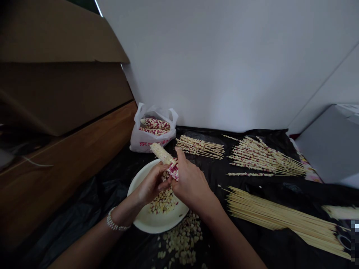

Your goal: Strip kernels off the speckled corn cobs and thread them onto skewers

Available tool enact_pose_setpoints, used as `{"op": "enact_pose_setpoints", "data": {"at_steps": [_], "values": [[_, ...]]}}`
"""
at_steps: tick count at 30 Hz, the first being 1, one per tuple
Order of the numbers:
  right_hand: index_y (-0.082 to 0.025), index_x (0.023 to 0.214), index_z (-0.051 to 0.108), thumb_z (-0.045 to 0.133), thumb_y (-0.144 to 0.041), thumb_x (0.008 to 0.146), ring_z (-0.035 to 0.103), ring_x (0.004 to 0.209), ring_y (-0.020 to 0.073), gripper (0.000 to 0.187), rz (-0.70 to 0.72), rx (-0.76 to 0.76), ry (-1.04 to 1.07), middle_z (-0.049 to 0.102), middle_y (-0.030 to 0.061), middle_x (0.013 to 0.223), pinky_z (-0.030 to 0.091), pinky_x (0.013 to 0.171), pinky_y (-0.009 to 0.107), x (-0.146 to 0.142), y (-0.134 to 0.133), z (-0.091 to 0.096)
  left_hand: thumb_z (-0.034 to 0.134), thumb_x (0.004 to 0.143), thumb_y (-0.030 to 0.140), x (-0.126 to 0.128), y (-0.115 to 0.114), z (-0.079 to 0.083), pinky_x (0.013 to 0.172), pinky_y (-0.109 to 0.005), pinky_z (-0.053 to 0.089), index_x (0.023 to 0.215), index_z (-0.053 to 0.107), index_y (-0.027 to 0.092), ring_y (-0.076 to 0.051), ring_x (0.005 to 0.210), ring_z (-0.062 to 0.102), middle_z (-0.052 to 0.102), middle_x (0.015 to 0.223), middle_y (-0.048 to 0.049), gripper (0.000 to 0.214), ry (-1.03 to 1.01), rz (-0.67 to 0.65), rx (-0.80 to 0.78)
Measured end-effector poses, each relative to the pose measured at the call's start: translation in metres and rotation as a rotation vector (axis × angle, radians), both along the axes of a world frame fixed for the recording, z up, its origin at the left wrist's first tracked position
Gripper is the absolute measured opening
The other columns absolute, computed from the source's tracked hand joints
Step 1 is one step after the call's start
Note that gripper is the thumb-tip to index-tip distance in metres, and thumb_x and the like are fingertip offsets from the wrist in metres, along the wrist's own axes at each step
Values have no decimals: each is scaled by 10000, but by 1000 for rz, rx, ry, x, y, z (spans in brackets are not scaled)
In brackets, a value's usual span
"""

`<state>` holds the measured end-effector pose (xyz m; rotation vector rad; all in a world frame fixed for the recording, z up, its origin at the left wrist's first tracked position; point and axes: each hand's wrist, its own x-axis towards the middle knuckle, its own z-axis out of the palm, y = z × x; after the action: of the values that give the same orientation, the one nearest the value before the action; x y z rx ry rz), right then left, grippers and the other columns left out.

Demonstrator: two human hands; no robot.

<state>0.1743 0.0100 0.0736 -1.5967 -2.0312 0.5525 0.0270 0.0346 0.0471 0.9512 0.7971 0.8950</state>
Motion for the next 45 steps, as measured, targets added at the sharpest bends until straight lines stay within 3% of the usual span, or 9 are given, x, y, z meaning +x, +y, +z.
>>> {"op": "enact_pose_setpoints", "data": {"at_steps": [4,7,12,24,29,32,38,41,45], "values": [[-139,1596,170,563,-144,828,676,1098,347,863,-37,48,-168,624,209,1340,528,852,419,-5,-3,3,568,880,593,-1,2,-1,444,-226,136,772,533,189,-44,422,212,446,555,55,419,-54,-76,-34],[-155,1604,182,539,-108,843,696,1030,303,843,-46,84,-279,625,184,1337,543,796,370,-12,-6,5,553,873,670,1,3,1,434,-220,119,761,523,188,-36,409,205,452,545,56,496,-9,-48,-47],[-170,1618,144,506,-51,835,704,974,264,871,-56,87,-367,647,159,1298,547,751,328,-17,-7,7,641,854,561,5,1,5,440,-195,153,767,509,191,-40,439,270,462,569,59,402,47,35,-75],[-117,1595,163,530,-113,796,678,1095,348,879,-20,22,-150,650,210,1299,511,831,396,-4,1,-2,595,851,437,4,0,0,441,-191,154,736,487,188,-45,448,300,454,575,48,295,116,61,-22],[-114,1591,158,553,-154,810,679,1089,367,876,-36,-5,-101,673,217,1248,492,801,403,2,3,-1,601,763,262,-2,0,1,422,-197,139,794,521,187,-23,403,239,491,601,57,114,-26,-84,-29],[-105,1585,168,552,-167,816,682,1076,364,862,-41,-5,-86,677,219,1234,491,801,406,4,3,1,621,703,194,-6,2,2,414,-195,123,817,530,185,-19,401,225,494,605,64,146,-69,-126,-53],[-142,1597,148,521,-115,800,680,1089,360,880,-44,-1,-108,650,214,1295,504,822,419,-1,-2,5,670,838,551,0,0,4,430,-200,139,819,533,187,-37,436,238,450,596,68,389,20,-54,27],[-135,1595,176,527,-141,825,673,1092,367,847,-36,5,-109,605,224,1357,505,862,447,-7,-4,4,701,780,638,5,-1,-1,452,-209,189,804,521,194,-61,470,294,420,575,72,479,101,46,91],[-102,1595,168,542,-150,828,636,1155,354,855,-25,16,-60,587,222,1365,484,944,453,-12,-6,1,597,833,702,5,1,-8,488,-233,261,738,508,191,-91,511,360,461,588,41,528,218,117,195]]}}
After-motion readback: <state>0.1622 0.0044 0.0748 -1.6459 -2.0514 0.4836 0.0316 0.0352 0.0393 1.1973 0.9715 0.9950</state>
